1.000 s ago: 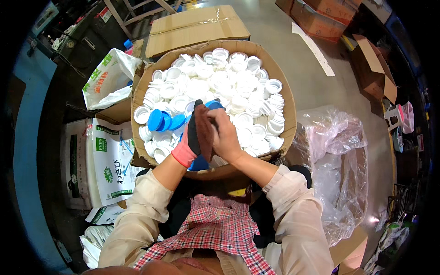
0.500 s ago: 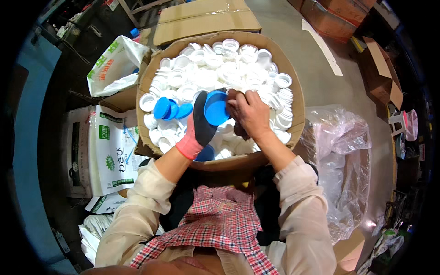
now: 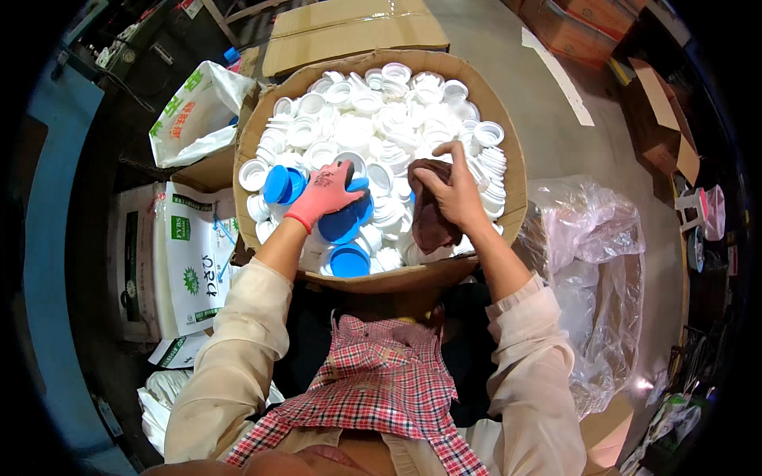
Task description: The person removes white plastic caps from a machine and places them into a cardboard box. They then pick up blue plastic caps and attach them to the white caps, stacking the assembled units in the box.
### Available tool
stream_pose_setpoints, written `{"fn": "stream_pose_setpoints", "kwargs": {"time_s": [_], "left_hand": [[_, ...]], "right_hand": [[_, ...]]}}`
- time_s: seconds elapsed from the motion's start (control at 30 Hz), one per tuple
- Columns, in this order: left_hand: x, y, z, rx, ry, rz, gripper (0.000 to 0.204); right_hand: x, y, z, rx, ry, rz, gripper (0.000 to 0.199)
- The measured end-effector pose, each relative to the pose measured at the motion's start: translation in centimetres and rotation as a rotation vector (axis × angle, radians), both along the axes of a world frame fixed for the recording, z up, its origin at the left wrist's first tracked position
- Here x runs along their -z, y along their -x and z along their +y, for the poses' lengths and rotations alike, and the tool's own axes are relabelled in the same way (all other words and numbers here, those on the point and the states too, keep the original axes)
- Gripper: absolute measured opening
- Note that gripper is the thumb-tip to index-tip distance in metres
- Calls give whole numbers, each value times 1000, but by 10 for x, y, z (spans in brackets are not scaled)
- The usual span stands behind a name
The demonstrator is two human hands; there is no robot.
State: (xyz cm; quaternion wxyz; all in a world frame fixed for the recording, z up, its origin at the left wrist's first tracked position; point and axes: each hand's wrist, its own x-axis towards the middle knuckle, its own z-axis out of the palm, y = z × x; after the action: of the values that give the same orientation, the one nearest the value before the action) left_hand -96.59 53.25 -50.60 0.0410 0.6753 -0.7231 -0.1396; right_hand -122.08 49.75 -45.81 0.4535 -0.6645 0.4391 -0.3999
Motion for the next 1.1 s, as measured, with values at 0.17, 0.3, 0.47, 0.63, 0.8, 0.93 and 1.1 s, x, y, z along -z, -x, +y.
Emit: {"fn": "stream_pose_setpoints", "kwargs": {"time_s": [0.17,0.3,0.47,0.63,0.8,0.93,1.1], "left_hand": [[10,-4,-8,-81,-15,378,72],[-43,-3,0,-166,-323,2000,47],[-79,27,29,61,-18,1662,41],[-16,35,23,-182,-112,1590,60],[-51,34,28,-230,-397,2019,53],[-41,63,44,19,290,1216,42],[-39,68,37,7,405,1108,38]], "right_hand": [[6,-6,-4,-62,-88,-104,23],[-3,-6,0,-40,-220,-311,22],[-24,-24,20,-52,99,-258,22],[-28,-56,50,-307,567,131,31],[-19,-41,46,-373,984,363,33],[-16,-46,39,-167,932,213,34],[-3,-22,17,47,561,424,14]]}}
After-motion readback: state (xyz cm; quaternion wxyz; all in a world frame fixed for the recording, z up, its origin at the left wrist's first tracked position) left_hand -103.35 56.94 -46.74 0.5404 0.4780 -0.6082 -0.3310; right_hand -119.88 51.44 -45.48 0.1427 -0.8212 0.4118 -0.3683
